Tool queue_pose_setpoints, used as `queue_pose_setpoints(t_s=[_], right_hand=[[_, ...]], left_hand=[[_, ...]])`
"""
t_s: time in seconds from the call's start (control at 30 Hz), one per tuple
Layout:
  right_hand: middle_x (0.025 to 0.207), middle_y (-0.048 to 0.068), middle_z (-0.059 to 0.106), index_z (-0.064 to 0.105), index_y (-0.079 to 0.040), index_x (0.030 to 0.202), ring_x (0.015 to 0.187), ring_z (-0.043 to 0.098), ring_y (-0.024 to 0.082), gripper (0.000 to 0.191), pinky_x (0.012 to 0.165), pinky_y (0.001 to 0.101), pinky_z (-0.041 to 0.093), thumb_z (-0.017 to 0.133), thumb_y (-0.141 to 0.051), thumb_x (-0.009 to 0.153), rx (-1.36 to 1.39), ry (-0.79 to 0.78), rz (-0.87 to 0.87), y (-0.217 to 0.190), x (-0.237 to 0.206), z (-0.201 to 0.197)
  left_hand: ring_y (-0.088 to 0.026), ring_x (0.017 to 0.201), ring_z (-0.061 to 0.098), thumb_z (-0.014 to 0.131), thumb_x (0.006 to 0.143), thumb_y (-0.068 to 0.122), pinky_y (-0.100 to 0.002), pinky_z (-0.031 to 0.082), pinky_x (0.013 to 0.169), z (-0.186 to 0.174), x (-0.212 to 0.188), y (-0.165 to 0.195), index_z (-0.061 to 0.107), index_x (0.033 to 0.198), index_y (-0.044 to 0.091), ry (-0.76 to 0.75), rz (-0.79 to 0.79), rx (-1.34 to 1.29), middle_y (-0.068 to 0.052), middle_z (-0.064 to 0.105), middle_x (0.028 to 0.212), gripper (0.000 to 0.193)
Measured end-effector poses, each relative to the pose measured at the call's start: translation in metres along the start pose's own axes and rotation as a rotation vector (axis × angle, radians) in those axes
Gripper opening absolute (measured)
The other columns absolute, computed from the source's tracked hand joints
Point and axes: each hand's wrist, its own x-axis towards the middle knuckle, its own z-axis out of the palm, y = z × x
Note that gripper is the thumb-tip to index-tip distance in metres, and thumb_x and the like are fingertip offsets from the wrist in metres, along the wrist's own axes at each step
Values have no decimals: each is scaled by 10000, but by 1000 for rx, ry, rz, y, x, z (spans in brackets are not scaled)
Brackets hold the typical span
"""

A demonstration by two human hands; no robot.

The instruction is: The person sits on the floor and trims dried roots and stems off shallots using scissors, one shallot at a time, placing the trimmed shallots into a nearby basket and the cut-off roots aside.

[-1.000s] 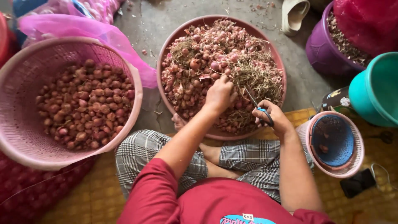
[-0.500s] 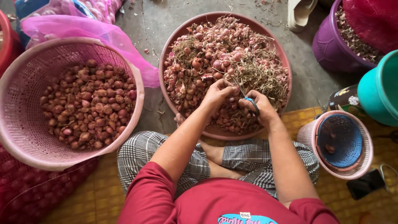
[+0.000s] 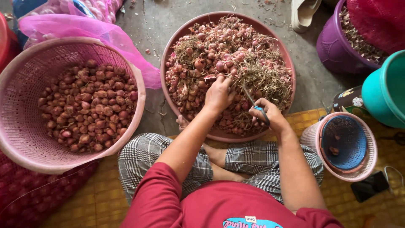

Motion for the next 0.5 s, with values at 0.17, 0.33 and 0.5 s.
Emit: queue_pose_setpoints(t_s=[0.17,0.33,0.5], right_hand=[[707,15,663,600,-94,1017,567,625,96,370,461,228,447,830,-294,807,-115,-43,69,-14,-1,5],[711,14,653,588,-76,999,562,614,97,386,457,248,455,855,-270,799,-157,-21,70,-35,20,22],[730,20,676,594,-64,960,563,593,83,364,453,230,434,869,-234,794,-74,-3,29,-35,31,29]], left_hand=[[-139,745,691,748,844,117,-299,564,695,-10,9,-10,647,1017,57,-242,-437,-501,-52,704,832,209],[-73,737,603,845,760,80,-247,532,678,4,4,-28,650,961,37,-103,-297,-546,-14,664,831,283],[-42,749,632,831,763,113,-224,554,667,19,2,-41,638,946,47,-147,-377,-748,11,673,836,274]])
